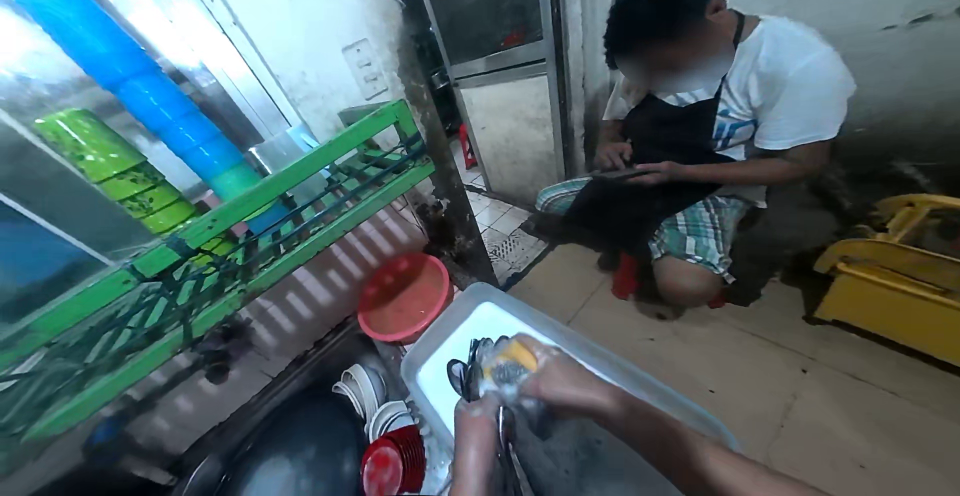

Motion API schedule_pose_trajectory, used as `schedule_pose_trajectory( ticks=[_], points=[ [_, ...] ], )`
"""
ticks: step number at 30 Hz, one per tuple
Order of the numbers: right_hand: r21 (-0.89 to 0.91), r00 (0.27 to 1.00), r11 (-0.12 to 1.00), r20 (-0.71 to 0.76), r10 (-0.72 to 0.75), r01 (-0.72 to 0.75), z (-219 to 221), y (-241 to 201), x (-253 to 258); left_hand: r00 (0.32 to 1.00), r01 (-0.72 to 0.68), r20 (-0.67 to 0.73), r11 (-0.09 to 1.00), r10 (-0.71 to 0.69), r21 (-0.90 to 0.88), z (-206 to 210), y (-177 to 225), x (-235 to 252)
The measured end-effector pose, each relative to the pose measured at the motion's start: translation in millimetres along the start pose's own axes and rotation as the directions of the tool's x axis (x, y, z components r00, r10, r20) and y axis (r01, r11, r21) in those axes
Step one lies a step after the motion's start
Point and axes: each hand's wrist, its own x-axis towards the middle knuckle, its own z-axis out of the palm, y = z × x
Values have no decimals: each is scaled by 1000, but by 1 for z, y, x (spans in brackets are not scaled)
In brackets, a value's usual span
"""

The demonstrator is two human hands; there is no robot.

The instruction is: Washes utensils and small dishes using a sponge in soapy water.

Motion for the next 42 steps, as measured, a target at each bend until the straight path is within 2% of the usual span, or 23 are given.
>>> schedule_pose_trajectory(
  ticks=[2,7,11,12,15,17,18,19,20,23,25,27,29,31,33,35,36,38,40,42],
  points=[
    [-49,999,998,30,-29,30,7,0,1,1000,-20,-16,999,21,40,-1,-3,1],
    [-218,995,975,-101,16,-37,-6,-11,17,1000,1,-15,1000,-1,-21,3,0,-2],
    [-217,993,973,99,-60,80,7,-9,12,999,-31,-38,998,29,-51,-1,-4,1],
    [-248,993,966,103,-55,79,6,-10,13,999,-24,-30,998,22,-58,-2,-5,2],
    [-238,996,971,-91,-14,-8,-7,-16,20,1000,-11,-9,991,10,-136,0,-2,0],
    [0,965,1000,-262,21,-21,-22,-21,25,1000,-27,-10,982,26,-188,2,0,-4],
    [116,954,993,-296,40,-6,-30,-24,26,999,-39,6,978,41,-207,0,0,-6],
    [170,958,985,-281,52,-4,-37,-27,25,998,-49,33,973,58,-227,-2,1,-8],
    [151,970,989,-241,37,0,-39,-28,23,995,-55,68,967,74,-250,-3,0,-10],
    [-125,997,991,-64,-50,42,-37,-38,10,977,-50,184,958,106,-283,-1,-1,-14],
    [-157,994,985,-66,-84,72,-41,-41,8,970,-35,222,960,100,-279,0,-1,-14],
    [-8,977,997,-199,-78,78,-52,-36,12,974,-25,212,968,80,-250,-1,-1,-12],
    [198,932,978,-363,6,70,-64,-28,21,983,-16,175,974,56,-225,0,-3,-8],
    [340,912,938,-403,74,74,-60,-22,24,994,5,106,978,17,-209,2,-1,-6],
    [364,942,928,-332,46,83,-34,-11,22,998,9,66,973,6,-229,4,0,-4],
    [300,976,951,-218,-6,73,2,1,15,998,-6,58,974,19,-228,3,-1,-4],
    [272,988,961,-157,0,43,11,3,10,998,-14,52,976,26,-217,3,-1,-4],
    [198,989,980,-142,33,-4,6,-2,6,997,-30,59,970,46,-243,0,-3,-2],
    [14,995,996,-55,88,-87,-18,-14,7,995,-59,52,944,80,-324,-2,-4,1],
    [-285,979,953,145,144,-98,-42,-24,9,995,-68,38,907,92,-416,-3,-2,4]
  ],
)
